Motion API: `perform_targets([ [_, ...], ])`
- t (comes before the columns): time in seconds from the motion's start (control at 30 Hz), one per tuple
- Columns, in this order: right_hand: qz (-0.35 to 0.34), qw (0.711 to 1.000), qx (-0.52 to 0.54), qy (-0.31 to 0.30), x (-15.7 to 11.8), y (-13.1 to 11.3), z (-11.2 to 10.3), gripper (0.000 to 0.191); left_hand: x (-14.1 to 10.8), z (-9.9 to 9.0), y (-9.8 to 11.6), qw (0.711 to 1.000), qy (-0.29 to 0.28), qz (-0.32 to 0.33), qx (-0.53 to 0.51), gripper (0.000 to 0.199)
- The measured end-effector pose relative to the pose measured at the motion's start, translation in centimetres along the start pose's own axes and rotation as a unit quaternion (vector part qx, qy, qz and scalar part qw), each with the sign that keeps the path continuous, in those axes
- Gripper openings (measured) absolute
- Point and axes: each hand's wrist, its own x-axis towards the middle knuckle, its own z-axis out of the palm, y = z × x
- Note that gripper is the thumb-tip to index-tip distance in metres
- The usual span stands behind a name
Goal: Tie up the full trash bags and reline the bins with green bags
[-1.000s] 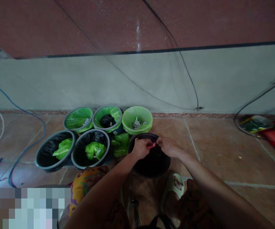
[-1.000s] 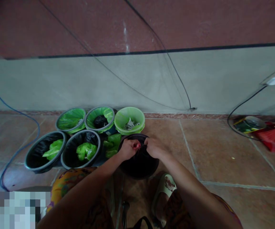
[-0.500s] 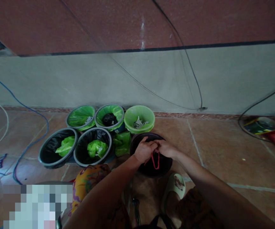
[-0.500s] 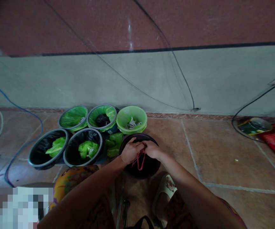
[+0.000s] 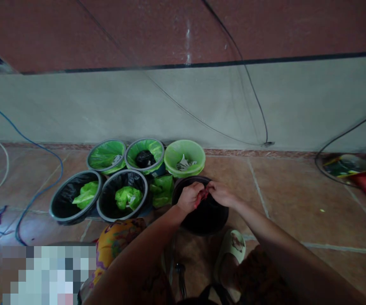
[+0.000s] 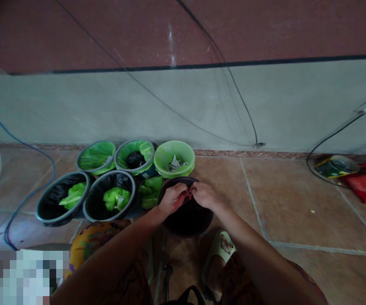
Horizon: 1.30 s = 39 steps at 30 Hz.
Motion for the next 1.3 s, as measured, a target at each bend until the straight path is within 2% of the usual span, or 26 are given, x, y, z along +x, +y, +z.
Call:
perform_targets([
  [0.1, -0.007, 0.997, -0.076, -0.004, 0.0, 0.2, -0.8, 0.021, 0.2, 0.2, -0.5, 0.999, 0.032, -0.013, -0.037, 0.011],
  [0.27, -0.004, 0.999, 0.019, -0.048, 0.0, 1.2, -1.9, 0.032, 0.5, -0.2, -0.5, 0.998, 0.034, -0.059, -0.006, 0.014],
  [0.37, 0.027, 0.997, 0.044, -0.054, 0.2, 1.6, -2.1, 0.040, 0.5, -0.9, -0.2, 0.995, 0.012, -0.081, 0.059, 0.017],
  [0.53, 0.063, 0.995, -0.027, -0.076, -0.2, 0.7, -2.6, 0.044, 0.6, -2.1, 0.3, 0.987, -0.018, -0.064, 0.146, 0.017],
  [0.67, 0.055, 0.989, -0.112, -0.080, -0.5, 0.2, -2.9, 0.042, 0.7, -2.7, 1.0, 0.981, -0.038, -0.121, 0.149, 0.018],
  [0.77, 0.096, 0.976, -0.182, -0.071, -0.5, 0.5, -2.9, 0.035, 0.6, -3.1, 1.2, 0.971, -0.055, -0.157, 0.170, 0.020],
  [0.87, 0.153, 0.966, -0.204, -0.051, -0.5, 1.0, -2.7, 0.031, 0.4, -3.4, 1.2, 0.961, -0.088, -0.185, 0.186, 0.020],
  [0.97, 0.147, 0.969, -0.195, -0.034, -0.4, 0.9, -2.6, 0.036, 0.5, -3.5, 1.2, 0.949, -0.134, -0.201, 0.205, 0.024],
  [1.07, 0.089, 0.992, -0.089, 0.001, -0.4, 0.5, -2.5, 0.036, 0.9, -3.4, 1.8, 0.933, -0.173, -0.228, 0.217, 0.030],
  [1.13, 0.066, 0.995, 0.071, 0.025, -0.4, 0.0, -2.3, 0.030, 1.3, -3.4, 2.2, 0.935, -0.173, -0.241, 0.195, 0.031],
  [1.17, 0.066, 0.984, 0.162, 0.037, -0.5, -0.2, -2.3, 0.026, 1.5, -3.4, 2.5, 0.941, -0.164, -0.241, 0.174, 0.031],
  [1.23, 0.073, 0.943, 0.323, 0.040, -0.7, -0.7, -2.1, 0.019, 1.8, -3.6, 2.9, 0.954, -0.135, -0.236, 0.124, 0.028],
  [1.3, 0.088, 0.909, 0.407, 0.017, -0.9, -1.3, -1.9, 0.015, 2.0, -3.7, 3.1, 0.964, -0.095, -0.233, 0.087, 0.026],
])
